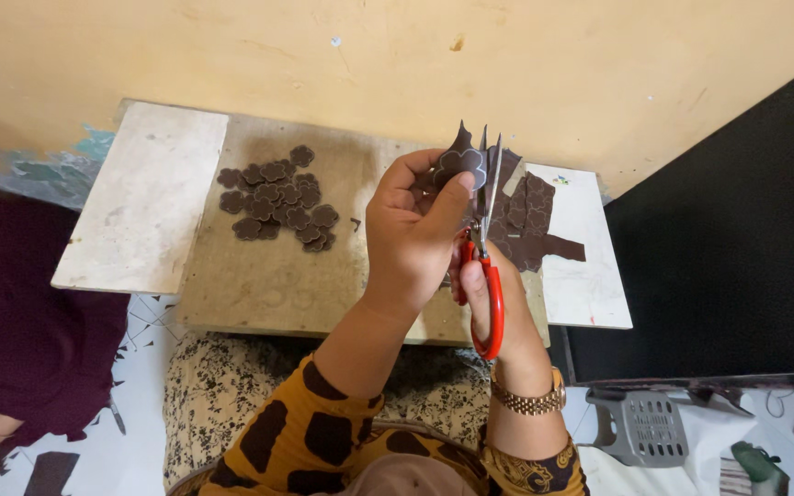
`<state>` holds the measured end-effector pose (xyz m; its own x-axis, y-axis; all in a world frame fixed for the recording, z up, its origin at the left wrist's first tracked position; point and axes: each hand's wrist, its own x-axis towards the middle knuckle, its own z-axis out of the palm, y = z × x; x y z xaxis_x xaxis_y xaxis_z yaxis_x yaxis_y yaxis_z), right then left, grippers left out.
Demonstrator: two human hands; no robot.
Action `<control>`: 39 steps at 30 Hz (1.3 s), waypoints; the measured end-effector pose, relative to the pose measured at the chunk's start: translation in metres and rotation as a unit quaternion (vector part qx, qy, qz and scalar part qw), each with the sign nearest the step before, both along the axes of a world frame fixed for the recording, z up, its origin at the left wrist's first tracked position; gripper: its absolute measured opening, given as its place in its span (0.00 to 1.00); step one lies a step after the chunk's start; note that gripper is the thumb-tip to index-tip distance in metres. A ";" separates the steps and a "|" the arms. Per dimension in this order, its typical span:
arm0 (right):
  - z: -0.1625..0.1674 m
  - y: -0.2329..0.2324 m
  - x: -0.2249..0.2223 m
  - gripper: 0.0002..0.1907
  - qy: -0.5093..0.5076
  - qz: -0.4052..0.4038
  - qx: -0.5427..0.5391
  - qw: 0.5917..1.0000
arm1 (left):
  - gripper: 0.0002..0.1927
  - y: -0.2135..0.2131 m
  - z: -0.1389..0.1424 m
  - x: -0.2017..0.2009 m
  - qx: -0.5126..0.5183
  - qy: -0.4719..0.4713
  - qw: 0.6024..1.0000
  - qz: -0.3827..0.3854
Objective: The person uses red-handled scissors to cut flower-shaped pieces from a brown patterned sheet. They hold the sheet with the left hand and cut along the outlines, placing finished pieces on the table.
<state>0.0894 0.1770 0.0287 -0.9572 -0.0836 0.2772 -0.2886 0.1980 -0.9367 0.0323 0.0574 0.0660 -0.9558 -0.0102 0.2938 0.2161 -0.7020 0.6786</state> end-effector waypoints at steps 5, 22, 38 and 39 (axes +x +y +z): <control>-0.007 0.001 -0.001 0.33 0.005 -0.002 -0.022 1.000 | 0.13 0.002 -0.005 0.000 -0.009 -0.002 1.000 0.008; -0.015 0.000 0.000 0.35 -0.015 0.016 -0.062 0.998 | 0.20 -0.004 -0.003 -0.002 0.030 -0.021 0.999 -0.040; -0.014 -0.002 0.003 0.36 -0.013 0.010 -0.053 0.998 | 0.16 0.002 -0.012 -0.006 0.055 -0.024 0.997 -0.038; -0.014 -0.001 0.003 0.36 -0.016 0.002 -0.051 0.999 | 0.16 0.003 -0.012 -0.006 0.054 -0.022 0.998 -0.036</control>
<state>0.0925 0.1755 0.0150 -0.9654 -0.0600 0.2538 -0.2588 0.0997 -0.9608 0.0263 0.0603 0.0542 -0.9672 0.0296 0.2522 0.1340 -0.7842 0.6058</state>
